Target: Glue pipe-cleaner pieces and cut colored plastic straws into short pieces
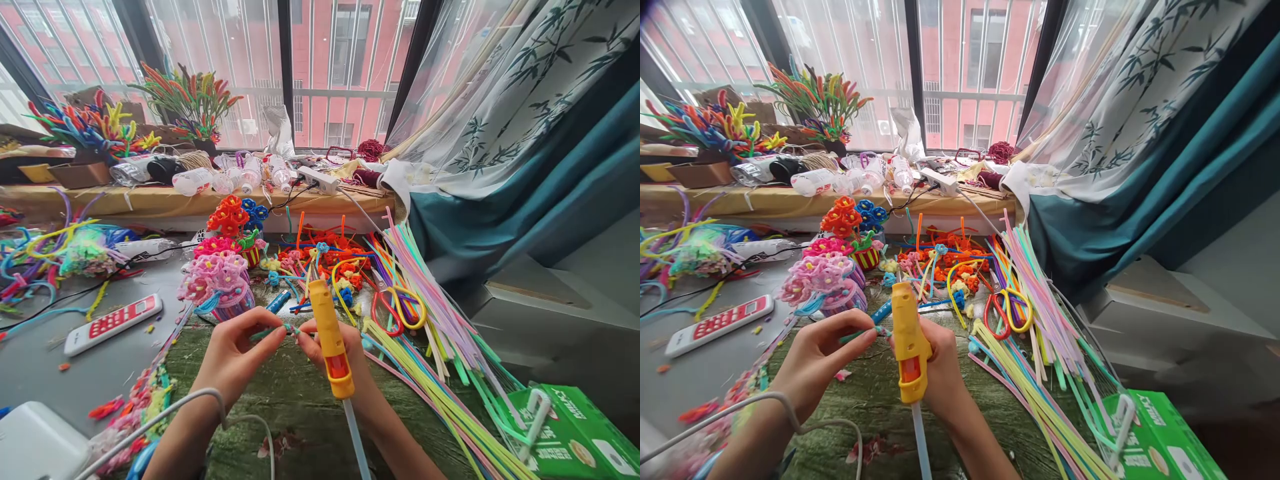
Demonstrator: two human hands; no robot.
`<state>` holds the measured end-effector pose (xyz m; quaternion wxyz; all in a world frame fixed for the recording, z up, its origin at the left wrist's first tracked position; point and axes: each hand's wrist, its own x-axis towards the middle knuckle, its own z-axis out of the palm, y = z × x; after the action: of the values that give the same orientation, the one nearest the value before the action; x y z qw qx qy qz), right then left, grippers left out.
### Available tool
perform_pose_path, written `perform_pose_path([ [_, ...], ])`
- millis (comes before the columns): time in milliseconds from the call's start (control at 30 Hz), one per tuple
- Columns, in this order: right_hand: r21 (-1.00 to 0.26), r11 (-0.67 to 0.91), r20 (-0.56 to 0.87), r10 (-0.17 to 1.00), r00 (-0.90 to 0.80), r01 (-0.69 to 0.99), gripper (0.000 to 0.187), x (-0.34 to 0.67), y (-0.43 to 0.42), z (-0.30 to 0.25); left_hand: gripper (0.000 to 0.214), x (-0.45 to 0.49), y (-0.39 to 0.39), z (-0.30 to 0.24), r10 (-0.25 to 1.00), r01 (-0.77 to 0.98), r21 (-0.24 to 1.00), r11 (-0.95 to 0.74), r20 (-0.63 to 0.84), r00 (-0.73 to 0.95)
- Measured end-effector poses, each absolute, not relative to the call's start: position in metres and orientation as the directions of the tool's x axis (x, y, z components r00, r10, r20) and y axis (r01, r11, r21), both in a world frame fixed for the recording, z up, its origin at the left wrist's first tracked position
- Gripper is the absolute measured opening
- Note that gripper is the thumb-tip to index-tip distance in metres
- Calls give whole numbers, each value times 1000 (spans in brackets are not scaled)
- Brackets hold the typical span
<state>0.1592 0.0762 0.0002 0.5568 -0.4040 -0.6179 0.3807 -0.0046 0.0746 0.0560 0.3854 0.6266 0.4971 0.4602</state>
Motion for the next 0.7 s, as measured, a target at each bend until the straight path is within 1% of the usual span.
perform_pose_path([
  [167, -944, 329, 330, 942, -69, -14, 22, 159, 72, 10, 8, -12, 76, 56, 924, 340, 861, -378, 325, 204],
  [433, -946, 324, 324, 945, -33, 2, 25, 159, 75, 8, 12, -15, 77, 56, 838, 506, 669, -545, 451, 307],
  [533, -946, 323, 322, 946, -33, 40, 25, 159, 76, 6, 11, -16, 77, 55, 824, 518, 642, -565, 475, 310],
  [700, -932, 346, 347, 938, -7, 107, 24, 161, 77, 0, 14, -16, 78, 50, 870, 547, 678, -491, 421, 258],
])
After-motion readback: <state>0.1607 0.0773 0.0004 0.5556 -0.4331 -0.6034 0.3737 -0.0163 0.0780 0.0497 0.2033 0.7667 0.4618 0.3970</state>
